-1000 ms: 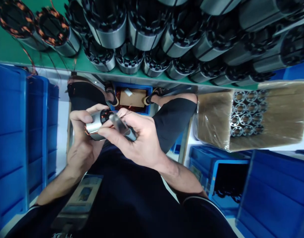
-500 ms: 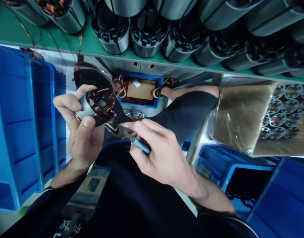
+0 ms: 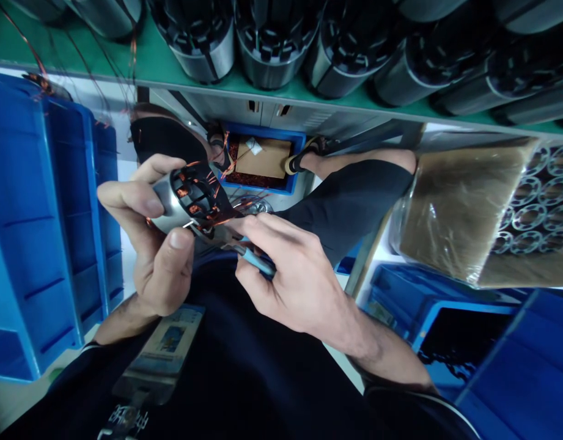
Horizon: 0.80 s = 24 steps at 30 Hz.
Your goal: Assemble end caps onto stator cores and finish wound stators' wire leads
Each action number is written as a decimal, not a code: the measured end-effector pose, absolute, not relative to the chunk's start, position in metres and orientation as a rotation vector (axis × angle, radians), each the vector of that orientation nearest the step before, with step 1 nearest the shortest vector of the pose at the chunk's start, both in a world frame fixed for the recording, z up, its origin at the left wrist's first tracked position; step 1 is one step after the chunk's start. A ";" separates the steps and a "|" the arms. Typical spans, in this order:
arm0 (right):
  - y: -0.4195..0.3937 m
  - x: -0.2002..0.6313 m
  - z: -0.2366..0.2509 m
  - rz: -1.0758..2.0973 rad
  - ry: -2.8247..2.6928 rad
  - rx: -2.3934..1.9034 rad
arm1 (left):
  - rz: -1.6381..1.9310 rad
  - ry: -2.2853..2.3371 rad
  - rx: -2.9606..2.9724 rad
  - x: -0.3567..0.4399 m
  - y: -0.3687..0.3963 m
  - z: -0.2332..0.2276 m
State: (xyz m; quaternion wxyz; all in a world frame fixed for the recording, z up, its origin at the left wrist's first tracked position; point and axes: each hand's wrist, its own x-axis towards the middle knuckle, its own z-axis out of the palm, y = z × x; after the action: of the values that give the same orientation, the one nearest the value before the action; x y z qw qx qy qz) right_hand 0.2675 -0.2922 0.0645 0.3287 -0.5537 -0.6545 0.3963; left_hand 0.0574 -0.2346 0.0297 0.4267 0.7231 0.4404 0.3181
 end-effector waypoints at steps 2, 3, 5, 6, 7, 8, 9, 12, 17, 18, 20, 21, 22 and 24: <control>-0.293 0.265 0.063 1.013 -1.699 -1.476 | 0.961 1.168 1.789 0.063 -0.235 0.030; -0.294 0.264 0.062 0.990 -1.690 -1.489 | 1.000 1.181 1.800 0.065 -0.235 0.031; -0.294 0.263 0.056 0.933 -1.665 -1.486 | 0.998 1.176 1.854 0.067 -0.235 0.030; -0.293 0.262 0.050 0.915 -1.649 -1.470 | 1.002 1.174 1.865 0.067 -0.234 0.029; -0.291 0.262 0.044 0.914 -1.633 -1.455 | 1.003 1.170 1.861 0.066 -0.234 0.026; -0.288 0.262 0.035 0.933 -1.618 -1.446 | 1.005 1.160 1.843 0.065 -0.233 0.021; -0.284 0.262 0.024 0.974 -1.597 -1.449 | 1.010 1.150 1.815 0.064 -0.232 0.014; -0.266 0.263 -0.016 1.223 -1.485 -1.528 | 0.997 1.184 1.729 0.064 -0.225 -0.027; -0.234 0.261 -0.093 1.482 -1.340 -1.588 | 0.952 1.374 1.661 0.069 -0.202 -0.126; -0.229 0.261 -0.105 1.515 -1.313 -1.588 | 0.958 1.394 1.648 0.070 -0.198 -0.141; -0.221 0.260 -0.124 1.588 -1.255 -1.572 | 0.965 1.412 1.634 0.070 -0.191 -0.161; -0.218 0.261 -0.130 1.621 -1.228 -1.557 | 0.966 1.412 1.636 0.070 -0.190 -0.165; -0.215 0.261 -0.133 1.645 -1.201 -1.541 | 0.967 1.409 1.641 0.069 -0.190 -0.165; -0.212 0.262 -0.131 1.659 -1.141 -1.505 | 0.969 1.391 1.659 0.065 -0.193 -0.155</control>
State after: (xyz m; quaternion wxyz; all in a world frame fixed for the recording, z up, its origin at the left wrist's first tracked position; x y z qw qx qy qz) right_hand 0.2622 -0.2116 -0.1307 0.3087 -0.5692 -0.4318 0.6279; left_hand 0.0654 -0.1935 -0.1551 0.3755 0.6484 0.5434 0.3786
